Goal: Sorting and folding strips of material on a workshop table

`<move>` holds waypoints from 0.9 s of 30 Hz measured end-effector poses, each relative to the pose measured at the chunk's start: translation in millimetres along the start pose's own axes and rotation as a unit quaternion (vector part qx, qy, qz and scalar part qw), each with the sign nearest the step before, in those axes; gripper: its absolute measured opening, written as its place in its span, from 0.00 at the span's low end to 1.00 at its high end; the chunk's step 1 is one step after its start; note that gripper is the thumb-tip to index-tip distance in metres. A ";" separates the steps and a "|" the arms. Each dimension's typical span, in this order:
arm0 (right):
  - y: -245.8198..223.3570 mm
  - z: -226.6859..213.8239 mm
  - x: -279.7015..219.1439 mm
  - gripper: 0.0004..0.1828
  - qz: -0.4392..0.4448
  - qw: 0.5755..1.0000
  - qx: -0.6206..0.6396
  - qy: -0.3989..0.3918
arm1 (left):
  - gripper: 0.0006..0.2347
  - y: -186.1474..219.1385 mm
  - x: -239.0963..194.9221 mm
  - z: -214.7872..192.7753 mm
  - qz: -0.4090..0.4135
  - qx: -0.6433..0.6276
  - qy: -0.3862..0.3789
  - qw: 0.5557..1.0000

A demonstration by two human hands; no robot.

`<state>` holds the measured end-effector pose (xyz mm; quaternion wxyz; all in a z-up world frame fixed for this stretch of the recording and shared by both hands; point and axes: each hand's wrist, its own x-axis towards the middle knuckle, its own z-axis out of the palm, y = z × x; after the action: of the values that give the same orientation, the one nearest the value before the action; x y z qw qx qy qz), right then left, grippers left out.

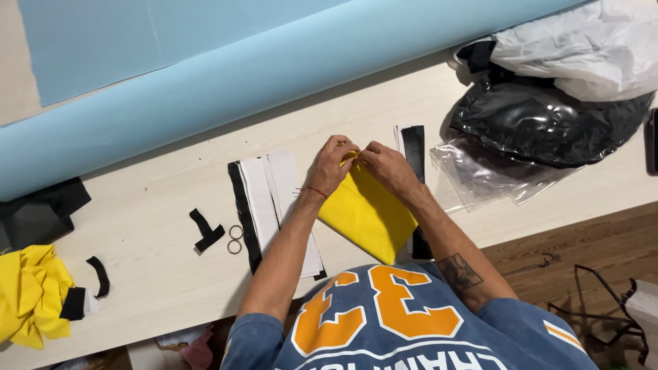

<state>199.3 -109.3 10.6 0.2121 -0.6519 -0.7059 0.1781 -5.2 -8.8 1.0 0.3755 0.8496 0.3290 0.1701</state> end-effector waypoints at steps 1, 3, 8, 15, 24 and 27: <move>4.4 5.4 -0.7 0.04 -0.003 1.000 -0.012 -0.001 | 0.10 0.1 -0.5 1.9 0.008 0.018 -0.003 1.000; 9.8 5.7 0.2 0.03 -0.005 1.000 -0.005 -0.001 | 0.07 -6.7 2.1 4.4 0.018 0.048 -0.004 0.999; 26.9 0.5 -1.7 0.02 -0.045 0.998 -0.048 -0.007 | 0.05 -12.2 9.4 8.3 0.033 0.137 -0.033 0.989; 53.8 -45.0 -69.7 0.15 -0.115 0.976 -0.154 -0.101 | 0.07 4.9 4.1 -5.9 0.026 0.223 -0.046 0.973; 58.5 -59.3 -174.0 0.11 -0.026 0.974 -0.210 -0.080 | 0.07 0.0 5.3 2.0 0.021 0.232 -0.045 0.971; 47.8 -62.7 -181.9 0.04 0.072 0.985 -0.144 -0.061 | 0.07 4.2 6.5 1.4 0.025 0.230 -0.048 0.972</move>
<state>283.9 -288.0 26.3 0.0594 -0.7128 -0.6868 0.1292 2.1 -7.1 3.4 0.1812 0.9283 0.3195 0.0579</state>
